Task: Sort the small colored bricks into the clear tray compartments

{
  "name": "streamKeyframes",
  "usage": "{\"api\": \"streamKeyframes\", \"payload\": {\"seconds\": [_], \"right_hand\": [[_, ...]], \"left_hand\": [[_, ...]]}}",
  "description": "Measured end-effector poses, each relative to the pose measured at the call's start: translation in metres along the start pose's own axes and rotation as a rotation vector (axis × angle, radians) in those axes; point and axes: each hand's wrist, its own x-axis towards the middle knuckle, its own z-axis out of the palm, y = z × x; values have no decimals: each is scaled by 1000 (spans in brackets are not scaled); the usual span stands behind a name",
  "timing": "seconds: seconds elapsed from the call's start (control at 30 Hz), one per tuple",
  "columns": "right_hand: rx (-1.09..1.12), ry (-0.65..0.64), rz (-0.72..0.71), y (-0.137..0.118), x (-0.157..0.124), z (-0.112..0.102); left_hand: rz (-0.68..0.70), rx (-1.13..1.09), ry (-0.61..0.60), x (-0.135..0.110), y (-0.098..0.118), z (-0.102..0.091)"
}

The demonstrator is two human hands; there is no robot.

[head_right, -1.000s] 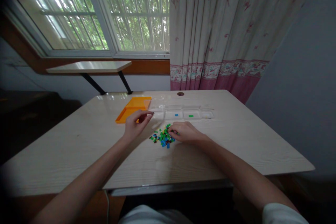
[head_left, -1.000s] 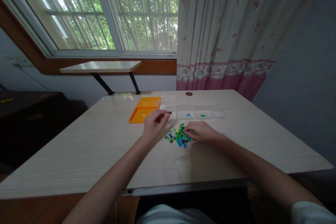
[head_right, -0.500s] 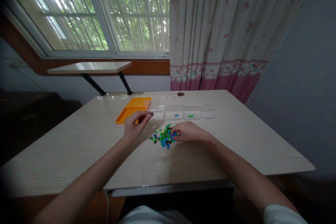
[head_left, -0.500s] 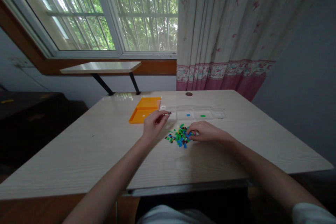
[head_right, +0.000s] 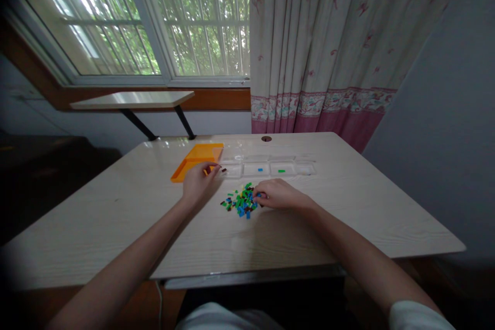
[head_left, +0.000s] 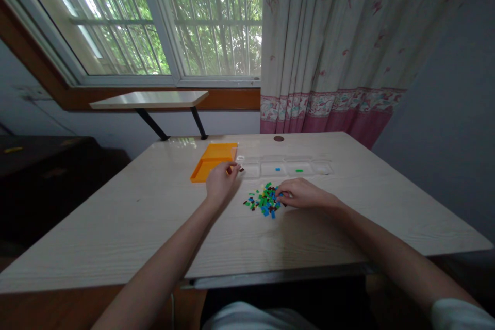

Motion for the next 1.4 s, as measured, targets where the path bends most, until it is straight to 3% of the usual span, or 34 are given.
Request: {"api": "streamKeyframes", "payload": {"seconds": [0.13, 0.4, 0.53, 0.7, 0.83, 1.1, 1.4], "right_hand": [[38, 55, 18, -2, 1, 0], [459, 303, 230, -3, 12, 20], [698, 289, 274, -5, 17, 30], [867, 238, 293, -7, 18, 37], [756, 247, 283, -9, 16, 34], [148, 405, 111, -7, 12, 23], [60, 446, 25, -7, 10, 25]], "left_hand": [[81, -5, -46, -1, -2, 1], [702, -99, -278, -27, 26, -1], [810, -9, -257, -33, 33, -1], [847, 48, -233, -35, 34, -1], [839, 52, -244, -34, 34, -2], [784, -3, -239, -32, 33, -2], [792, -64, -247, -33, 33, 1]]}}
